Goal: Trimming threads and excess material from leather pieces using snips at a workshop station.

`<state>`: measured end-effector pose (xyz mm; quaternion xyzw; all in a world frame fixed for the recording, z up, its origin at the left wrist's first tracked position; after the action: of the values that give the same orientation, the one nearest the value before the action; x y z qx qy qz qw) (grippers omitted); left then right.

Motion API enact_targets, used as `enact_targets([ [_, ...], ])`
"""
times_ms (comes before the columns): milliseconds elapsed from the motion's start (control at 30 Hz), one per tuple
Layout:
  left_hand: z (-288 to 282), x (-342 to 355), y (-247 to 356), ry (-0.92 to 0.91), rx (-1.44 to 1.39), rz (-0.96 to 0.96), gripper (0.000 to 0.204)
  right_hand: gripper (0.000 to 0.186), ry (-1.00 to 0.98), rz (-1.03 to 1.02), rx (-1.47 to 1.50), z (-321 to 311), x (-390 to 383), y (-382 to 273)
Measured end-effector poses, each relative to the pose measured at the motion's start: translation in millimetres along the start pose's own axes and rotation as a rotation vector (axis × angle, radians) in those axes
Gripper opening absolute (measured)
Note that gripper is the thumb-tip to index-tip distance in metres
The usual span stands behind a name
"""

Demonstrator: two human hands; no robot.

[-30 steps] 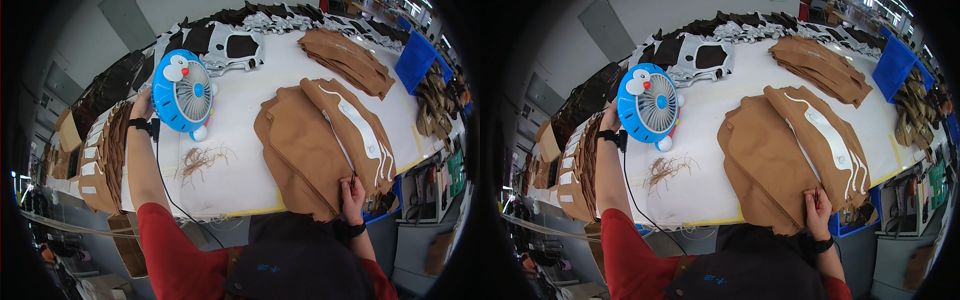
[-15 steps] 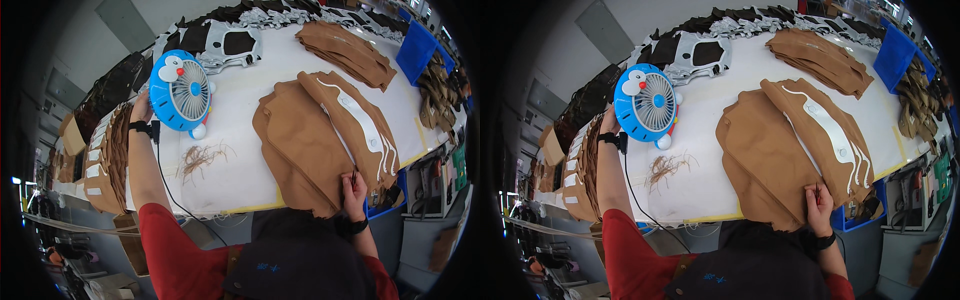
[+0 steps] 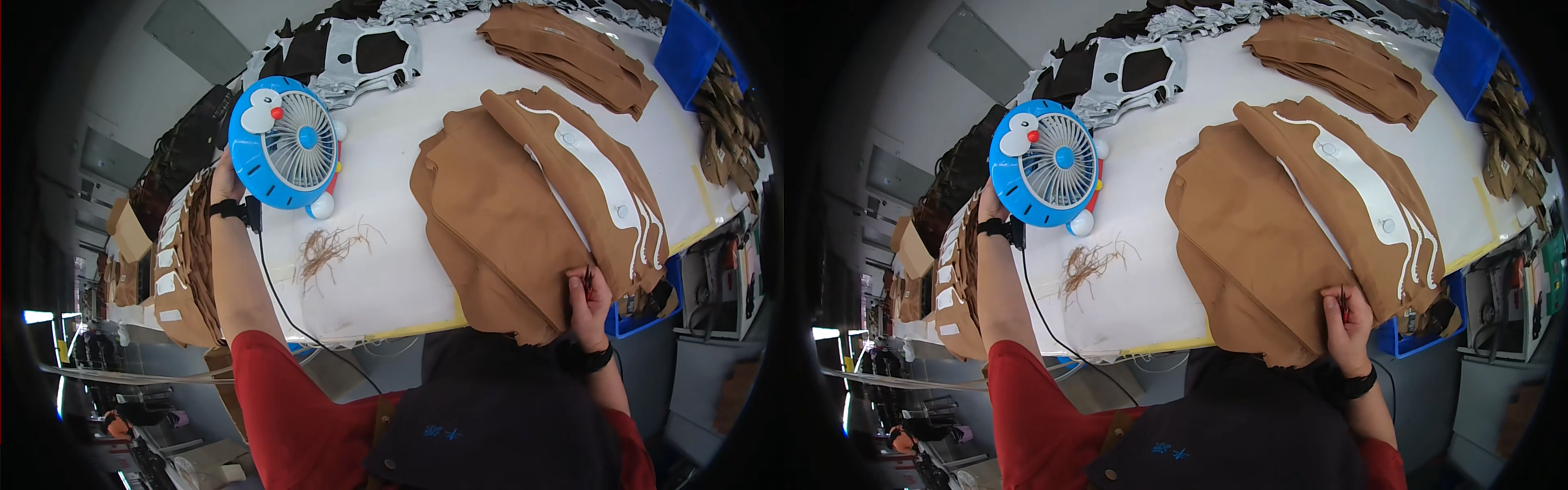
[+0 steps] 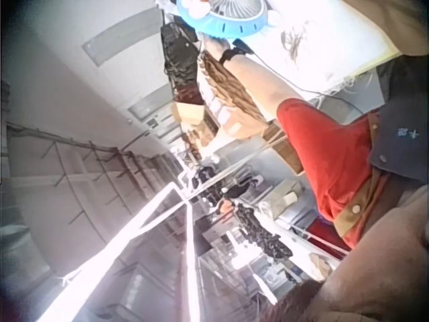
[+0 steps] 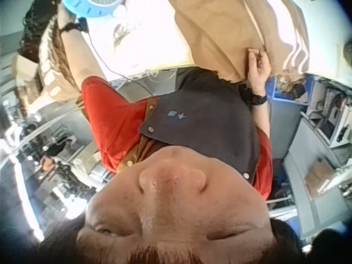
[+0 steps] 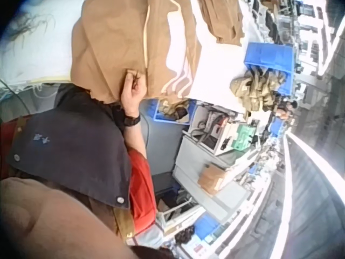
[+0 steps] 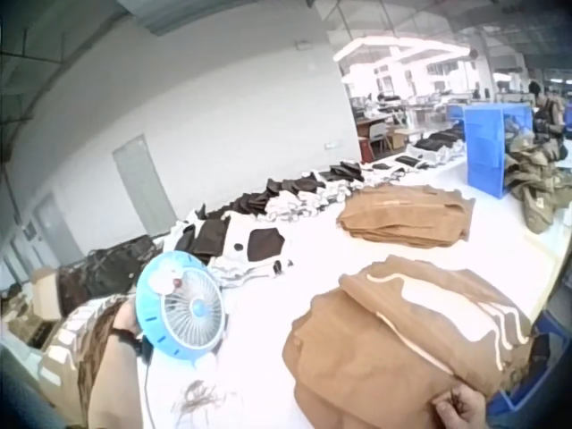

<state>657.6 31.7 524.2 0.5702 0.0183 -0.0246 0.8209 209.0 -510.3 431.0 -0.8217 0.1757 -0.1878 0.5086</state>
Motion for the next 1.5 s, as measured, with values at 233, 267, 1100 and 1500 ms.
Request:
enact_targets([
  [233,-20.1,-24.4,33.3,0.149,0.308,0.151,0.032,0.006,-0.018,-0.021,0.001,-1.0,-0.7,-6.8],
  [267,-12.6,-33.1,33.1,0.154,0.302,0.152,0.032,0.006,-0.023,-0.026,-0.003,-1.7,-1.1,-5.4],
  [1100,121.7,-191.3,24.4,0.159,1.143,0.902,0.052,0.005,-0.030,-0.086,0.092,-2.9,-2.2,7.8],
  [1500,309.7,-376.4,-134.1,-0.674,1.055,0.597,0.040,0.015,-0.237,0.074,0.401,3.3,8.4,-4.3],
])
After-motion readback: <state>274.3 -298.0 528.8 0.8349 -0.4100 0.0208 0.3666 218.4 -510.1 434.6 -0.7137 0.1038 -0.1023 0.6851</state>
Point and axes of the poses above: each hand's wrist, its own x-axis towards the middle knuckle, its own z-axis out of the palm, y = z × x, the point moved 7 cm from there along x, towards the middle knuckle, and after that the axes turned 14 degrees about -x, right-handed, at the moved point
